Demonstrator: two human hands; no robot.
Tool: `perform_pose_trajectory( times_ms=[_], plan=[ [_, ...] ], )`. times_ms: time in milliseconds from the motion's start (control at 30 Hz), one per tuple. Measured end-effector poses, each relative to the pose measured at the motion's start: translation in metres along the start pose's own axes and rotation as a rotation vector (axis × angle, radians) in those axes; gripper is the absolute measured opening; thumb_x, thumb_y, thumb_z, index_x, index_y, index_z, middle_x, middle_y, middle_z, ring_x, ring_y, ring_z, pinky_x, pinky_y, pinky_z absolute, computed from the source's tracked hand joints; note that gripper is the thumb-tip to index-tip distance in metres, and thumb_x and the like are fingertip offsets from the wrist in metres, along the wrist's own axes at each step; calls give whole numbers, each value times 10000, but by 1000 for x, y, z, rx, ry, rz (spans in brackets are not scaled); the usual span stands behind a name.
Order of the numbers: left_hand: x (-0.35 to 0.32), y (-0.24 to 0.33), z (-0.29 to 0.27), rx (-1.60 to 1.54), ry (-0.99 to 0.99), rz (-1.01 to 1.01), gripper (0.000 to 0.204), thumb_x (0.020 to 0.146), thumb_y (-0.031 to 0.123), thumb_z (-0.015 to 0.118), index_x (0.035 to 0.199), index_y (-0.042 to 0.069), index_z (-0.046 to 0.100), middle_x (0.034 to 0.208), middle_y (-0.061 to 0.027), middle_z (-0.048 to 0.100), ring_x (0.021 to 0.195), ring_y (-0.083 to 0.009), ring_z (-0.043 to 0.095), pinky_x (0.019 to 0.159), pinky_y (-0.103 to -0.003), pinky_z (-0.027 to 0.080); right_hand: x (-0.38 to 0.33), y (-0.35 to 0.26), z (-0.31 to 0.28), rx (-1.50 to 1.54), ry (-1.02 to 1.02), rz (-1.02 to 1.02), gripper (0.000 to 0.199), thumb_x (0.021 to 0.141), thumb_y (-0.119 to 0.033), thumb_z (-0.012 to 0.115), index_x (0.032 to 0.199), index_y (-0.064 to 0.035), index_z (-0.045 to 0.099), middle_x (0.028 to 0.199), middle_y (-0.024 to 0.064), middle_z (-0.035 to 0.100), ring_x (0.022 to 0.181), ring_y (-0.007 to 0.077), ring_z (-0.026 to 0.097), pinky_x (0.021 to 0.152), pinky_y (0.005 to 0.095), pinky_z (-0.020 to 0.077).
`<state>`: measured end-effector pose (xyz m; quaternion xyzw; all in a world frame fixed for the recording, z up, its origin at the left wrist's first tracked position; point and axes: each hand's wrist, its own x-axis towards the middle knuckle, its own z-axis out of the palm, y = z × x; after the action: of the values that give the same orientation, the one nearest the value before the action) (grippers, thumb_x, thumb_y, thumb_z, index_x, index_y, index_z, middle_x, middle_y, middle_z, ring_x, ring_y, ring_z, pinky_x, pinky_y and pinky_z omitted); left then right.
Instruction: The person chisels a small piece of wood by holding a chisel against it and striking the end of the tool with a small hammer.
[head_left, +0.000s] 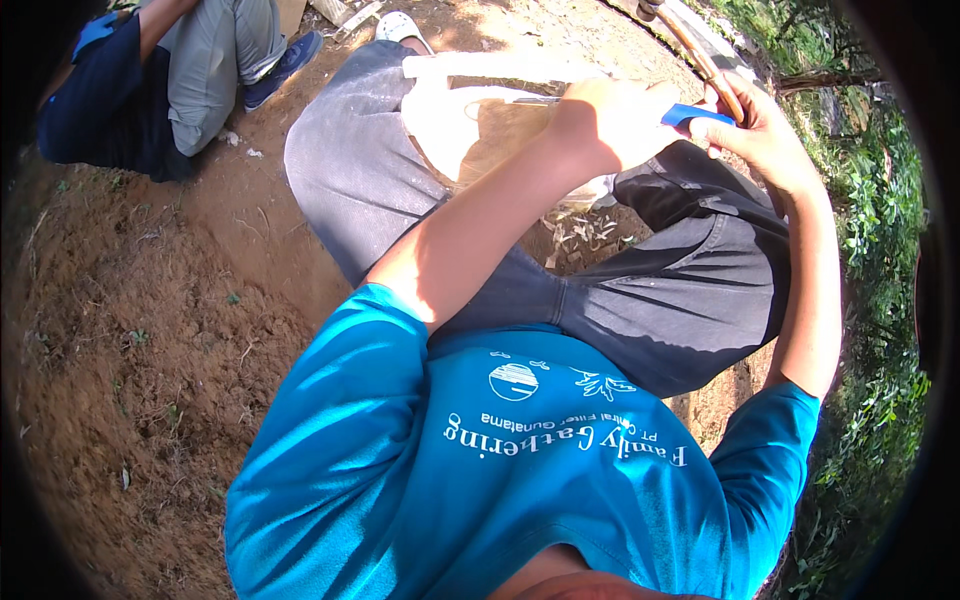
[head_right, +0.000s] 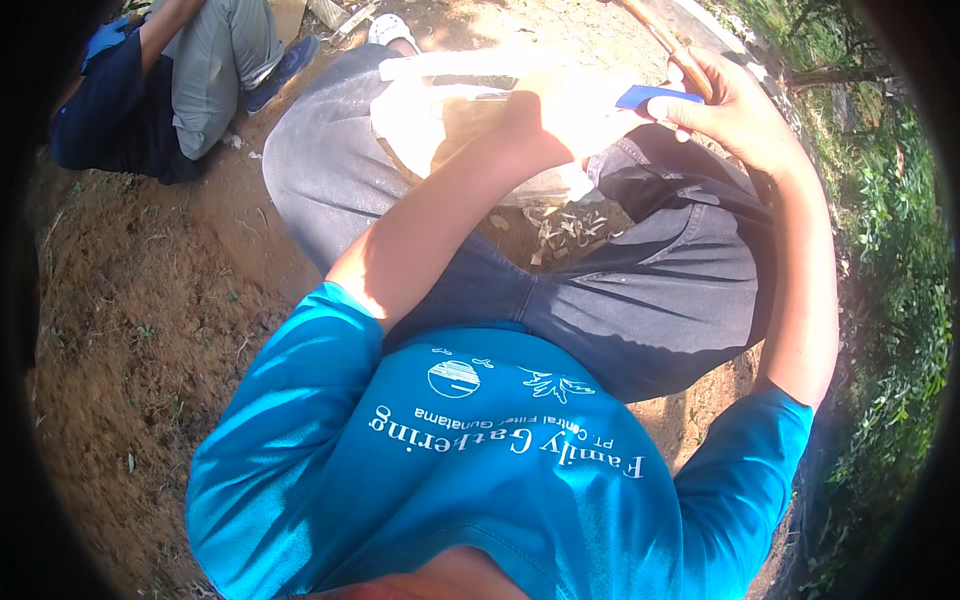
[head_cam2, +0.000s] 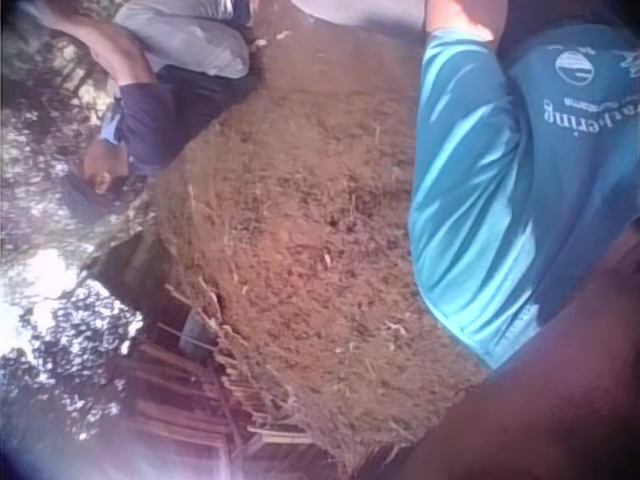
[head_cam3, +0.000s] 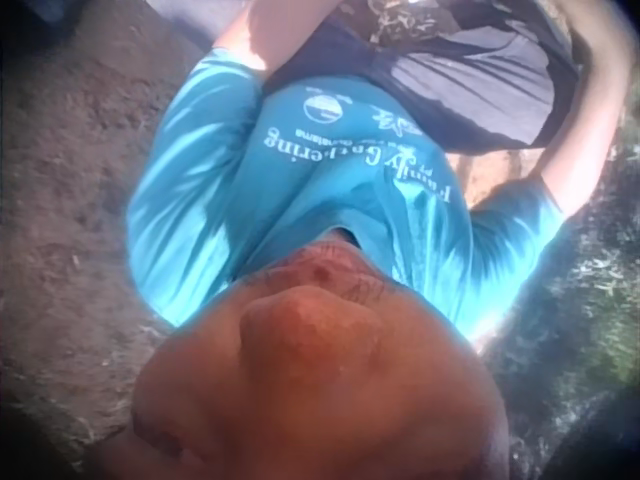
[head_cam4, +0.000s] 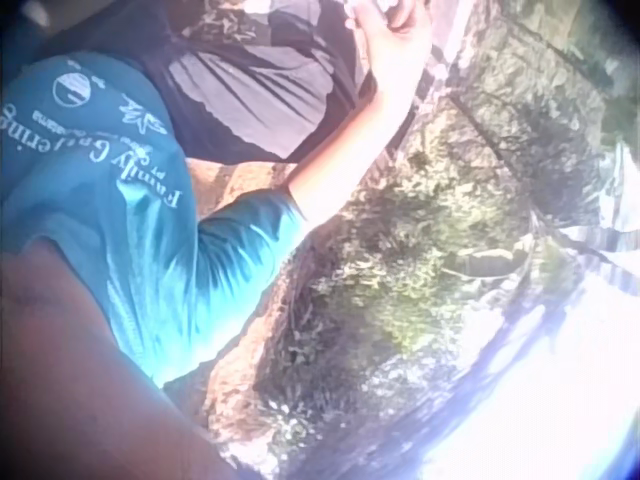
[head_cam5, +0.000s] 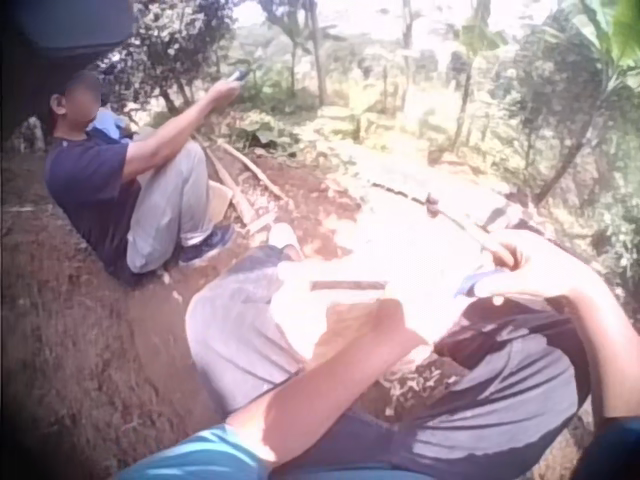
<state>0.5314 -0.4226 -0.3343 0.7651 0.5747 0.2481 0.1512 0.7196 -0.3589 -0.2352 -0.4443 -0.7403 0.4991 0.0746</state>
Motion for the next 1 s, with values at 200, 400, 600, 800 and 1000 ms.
perform_pose_trajectory(
  times_ms=[200,400,600,800,1000],
  plan=[
    [8,-10,25,77,195,43,434,904,479,599,1185,149,627,920,-64,725,840,-231,707,782,-388,550,-12,17,-7,-19,259,43,360,934,-400,687,1095,-85,617,818,-9,622,667,31,554,551,197,378],
    [2,-16,31,-137,507,223,368,854,398,671,1101,126,649,847,-90,721,814,-263,711,754,-422,555,-54,21,15,259,434,145,367,1007,-382,588,1147,-43,608,982,82,718,602,17,589,417,152,313],
    [6,-25,39,-270,618,341,354,872,437,643,1045,127,642,820,-87,719,814,-280,710,751,-441,544,-90,21,58,629,559,51,278,1027,-302,558,1129,-44,570,1127,148,697,642,78,627,384,149,340],
    [11,-6,25,-107,321,162,306,910,403,608,1044,129,633,818,-101,713,820,-284,709,737,-445,545,-112,22,110,958,690,19,411,1053,-339,502,1297,-9,509,777,2,509,470,24,422,363,148,352],
    [11,-4,29,71,153,63,234,930,361,587,1030,151,608,852,-92,715,835,-280,710,761,-437,534,-124,15,115,986,789,59,569,1050,-404,497,1404,35,416,747,-12,455,464,24,406,355,166,344]
  ],
)
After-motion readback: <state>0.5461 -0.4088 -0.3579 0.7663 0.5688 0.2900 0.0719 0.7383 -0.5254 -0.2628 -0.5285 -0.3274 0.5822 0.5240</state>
